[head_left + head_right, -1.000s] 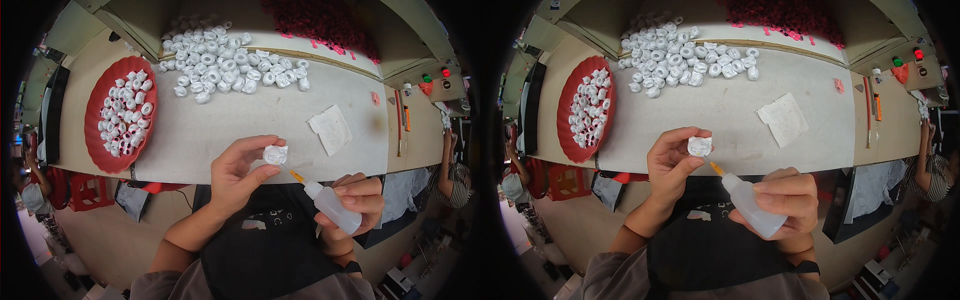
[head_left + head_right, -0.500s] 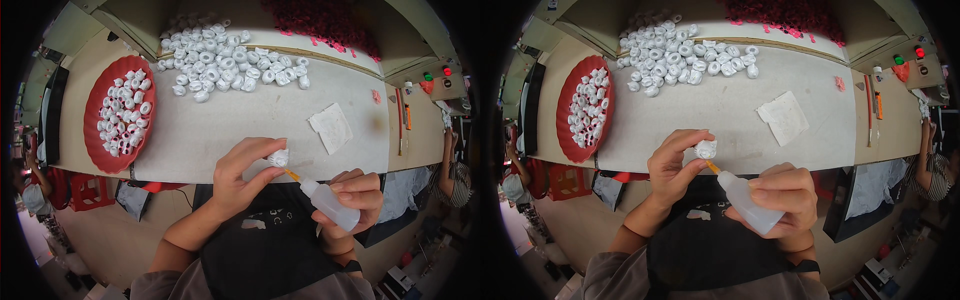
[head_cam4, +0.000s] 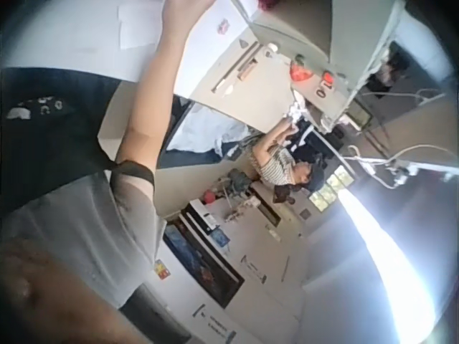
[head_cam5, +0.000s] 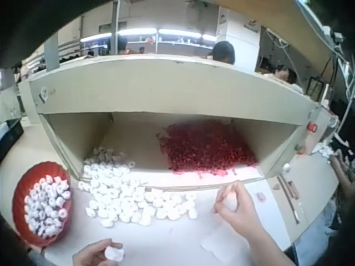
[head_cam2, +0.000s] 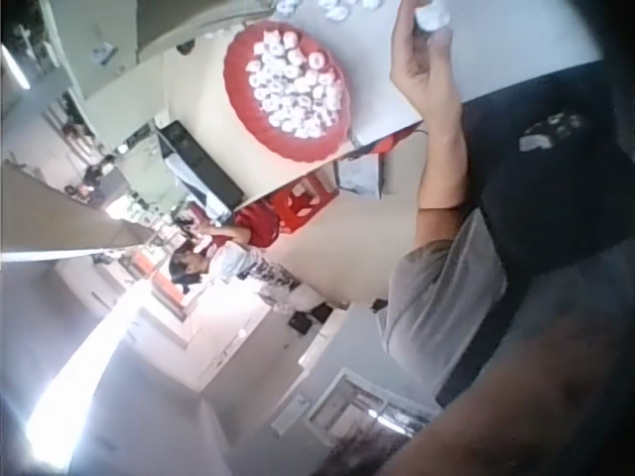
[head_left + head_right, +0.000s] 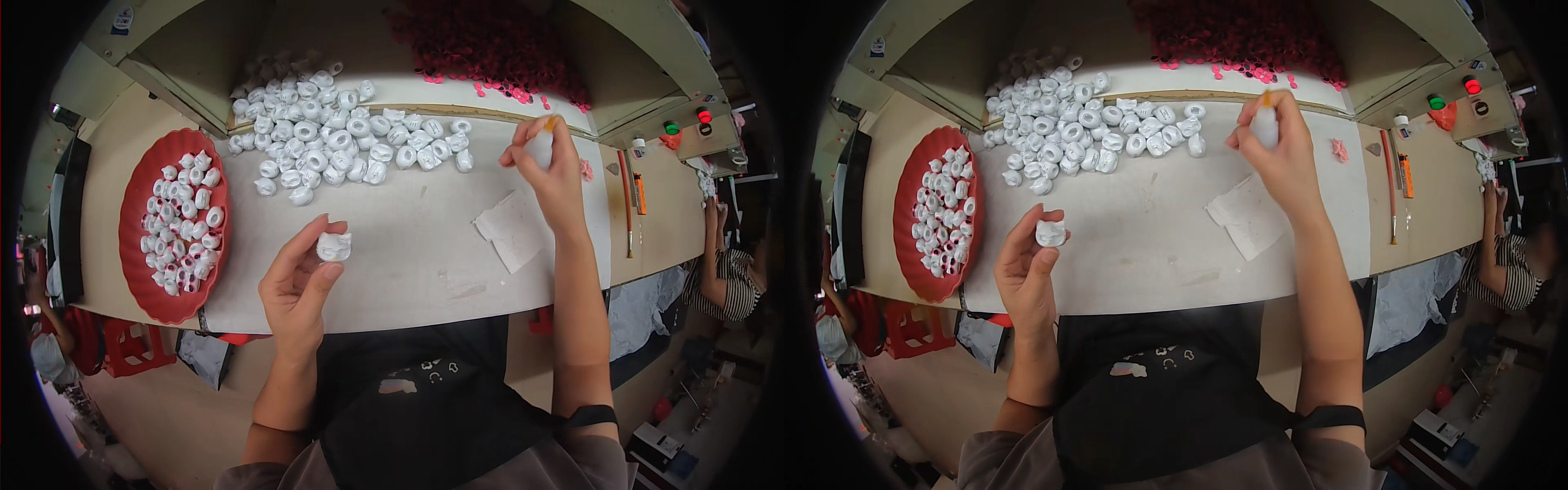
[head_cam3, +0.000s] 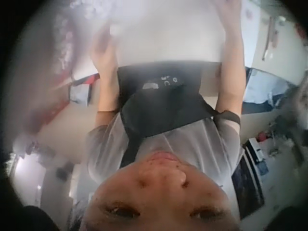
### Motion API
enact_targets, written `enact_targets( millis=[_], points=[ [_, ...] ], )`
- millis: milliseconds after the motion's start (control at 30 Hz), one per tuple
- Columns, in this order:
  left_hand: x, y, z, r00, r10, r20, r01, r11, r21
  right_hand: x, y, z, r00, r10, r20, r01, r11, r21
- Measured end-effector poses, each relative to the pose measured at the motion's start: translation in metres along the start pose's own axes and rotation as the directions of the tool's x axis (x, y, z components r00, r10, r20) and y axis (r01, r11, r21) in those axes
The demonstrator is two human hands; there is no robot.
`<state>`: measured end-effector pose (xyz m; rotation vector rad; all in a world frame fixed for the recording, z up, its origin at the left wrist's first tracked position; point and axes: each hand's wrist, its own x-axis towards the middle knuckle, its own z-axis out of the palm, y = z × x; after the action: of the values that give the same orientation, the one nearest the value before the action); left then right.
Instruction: Apply glue and assemble small white plastic toy components.
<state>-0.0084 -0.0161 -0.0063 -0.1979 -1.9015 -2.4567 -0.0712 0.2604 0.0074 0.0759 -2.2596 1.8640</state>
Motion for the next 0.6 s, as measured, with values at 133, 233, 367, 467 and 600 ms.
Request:
enact_targets(
  millis=[133, 233, 367, 467, 600],
  points=[
    [0.0, 0.0, -0.001, 1.0, -0.007, -0.024, 0.007, 1.0, -0.01, 0.062, 0.021, -0.009, 0.958, -0.262, 0.115, 0.273, 0.715, -0.644],
    [-0.001, -0.001, 0.002, 0.999, -0.018, -0.029, 0.017, 0.999, -0.037, 0.072, 0.027, -0.01, 0.923, -0.253, 0.29, 0.384, 0.58, -0.718],
    [0.001, 0.0, 0.003, 0.999, -0.052, -0.008, 0.051, 0.998, -0.037, 0.063, 0.035, -0.005, 0.923, -0.262, 0.282, 0.382, 0.538, -0.751],
    [0.004, -0.001, 0.013, 0.997, -0.046, 0.066, 0.05, 0.996, -0.07, 0.052, 0.036, -0.013, 0.915, -0.332, 0.231, 0.386, 0.544, -0.745],
    [-0.001, -0.002, 0.027, 0.994, -0.018, 0.107, 0.027, 0.996, -0.082, 0.004, -0.006, 0.004, 0.971, -0.238, 0.014, 0.223, 0.888, -0.403]
  ],
)
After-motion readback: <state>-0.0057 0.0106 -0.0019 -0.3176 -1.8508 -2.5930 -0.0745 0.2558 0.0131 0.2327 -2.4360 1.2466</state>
